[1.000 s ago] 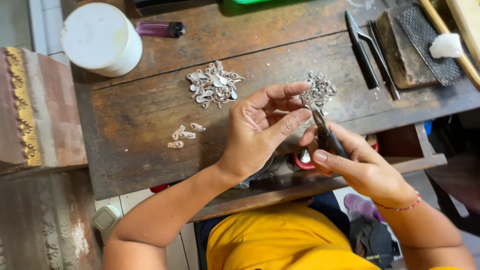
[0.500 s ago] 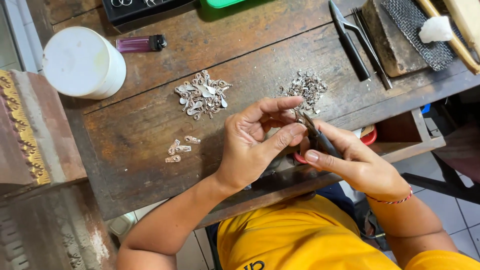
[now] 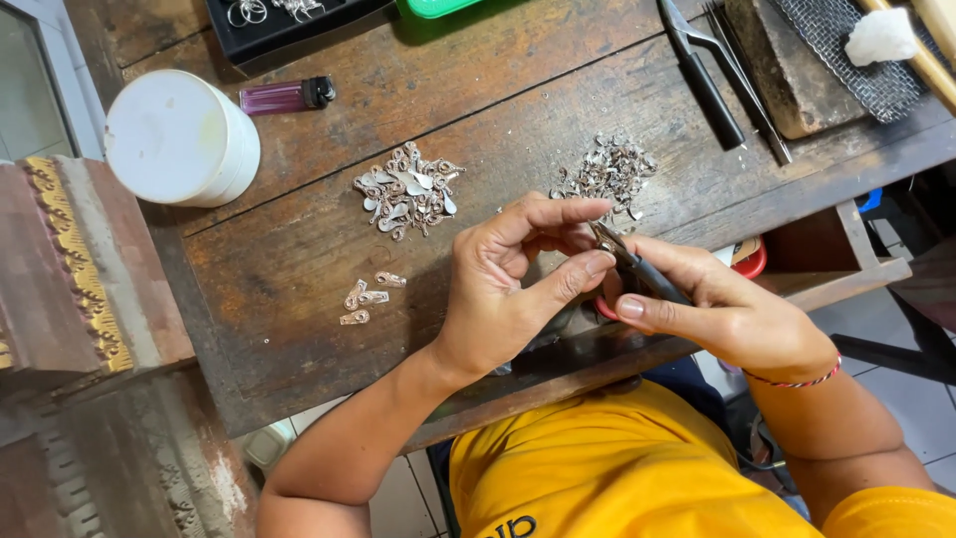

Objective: The person uses pliers to trim small metal pieces on a wooden workbench. They repeatedly pick up individual pieces, adjust their grip, and snip off small fragments, placing the finished pieces into a pile on the table.

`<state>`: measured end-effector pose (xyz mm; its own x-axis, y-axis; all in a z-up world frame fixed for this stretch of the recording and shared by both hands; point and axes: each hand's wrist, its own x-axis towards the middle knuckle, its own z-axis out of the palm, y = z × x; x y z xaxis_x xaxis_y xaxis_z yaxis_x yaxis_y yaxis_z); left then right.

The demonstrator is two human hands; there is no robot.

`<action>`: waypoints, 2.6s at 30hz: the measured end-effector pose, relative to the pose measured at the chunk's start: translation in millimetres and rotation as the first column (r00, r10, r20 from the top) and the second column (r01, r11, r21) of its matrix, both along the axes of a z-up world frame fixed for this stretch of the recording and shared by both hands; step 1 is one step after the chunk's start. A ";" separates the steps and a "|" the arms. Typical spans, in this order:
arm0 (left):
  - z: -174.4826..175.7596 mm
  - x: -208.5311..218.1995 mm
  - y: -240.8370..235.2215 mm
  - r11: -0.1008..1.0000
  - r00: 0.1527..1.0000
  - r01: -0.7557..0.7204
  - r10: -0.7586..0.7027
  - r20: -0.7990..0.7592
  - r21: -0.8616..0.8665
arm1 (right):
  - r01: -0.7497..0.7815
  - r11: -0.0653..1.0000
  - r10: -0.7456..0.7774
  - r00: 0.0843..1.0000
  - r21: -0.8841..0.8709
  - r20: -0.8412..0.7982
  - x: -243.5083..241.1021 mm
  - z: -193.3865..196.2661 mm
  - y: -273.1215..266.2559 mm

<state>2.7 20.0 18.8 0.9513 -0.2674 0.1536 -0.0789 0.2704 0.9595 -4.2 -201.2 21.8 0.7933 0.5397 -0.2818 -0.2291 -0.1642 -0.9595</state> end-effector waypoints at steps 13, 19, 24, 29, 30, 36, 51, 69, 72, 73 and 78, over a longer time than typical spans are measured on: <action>-0.5 -2.4 -3.2 1.000 1.000 0.018 -0.017 -0.003 0.015 | 0.071 0.997 -0.069 0.997 0.040 -0.045 -8.1 -2.5 4.1; -2.3 -2.6 -2.8 1.000 0.999 0.014 -0.013 -0.044 0.027 | 0.112 0.986 -0.099 0.989 0.121 -0.109 -7.2 0.1 10.0; -1.7 -1.2 -3.5 0.999 0.998 -0.010 0.013 -0.064 0.049 | 0.118 0.988 -0.104 0.985 0.101 -0.137 -2.8 0.7 10.8; -8.1 1.5 -1.3 0.989 0.991 -0.080 0.092 -0.095 0.124 | 0.143 0.990 -0.135 0.957 0.010 -0.258 1.1 2.3 13.0; -6.0 1.9 -1.0 0.989 0.991 -0.084 0.097 -0.095 0.124 | 0.138 0.990 -0.131 0.957 0.010 -0.258 2.0 4.5 11.7; 6.3 4.0 2.1 0.880 0.968 -0.250 0.226 0.108 0.403 | 0.191 0.975 -0.193 0.981 -0.110 -0.005 10.4 29.6 -10.9; 46.6 19.2 37.4 0.805 0.861 -0.484 0.369 0.349 0.342 | -0.279 0.873 0.411 0.863 -0.401 0.295 101.4 32.0 -12.7; 22.3 33.1 -2.1 0.964 0.953 -0.264 0.263 -0.151 0.018 | 0.345 0.907 0.084 0.408 -0.239 0.909 88.8 6.8 -19.9; 14.1 32.8 -2.8 0.965 0.954 -0.261 0.261 -0.150 0.020 | 0.303 0.932 0.112 0.274 -0.197 0.955 86.4 13.9 -13.5; 12.0 32.7 -3.0 0.970 0.961 -0.244 0.240 -0.134 -0.011 | 0.303 0.930 0.131 0.257 -0.208 0.958 86.1 16.9 -10.9; 9.9 28.9 -4.2 0.967 0.974 -0.179 0.148 -0.173 -0.180 | 0.334 0.908 0.195 0.198 -0.253 0.961 83.9 9.8 -9.8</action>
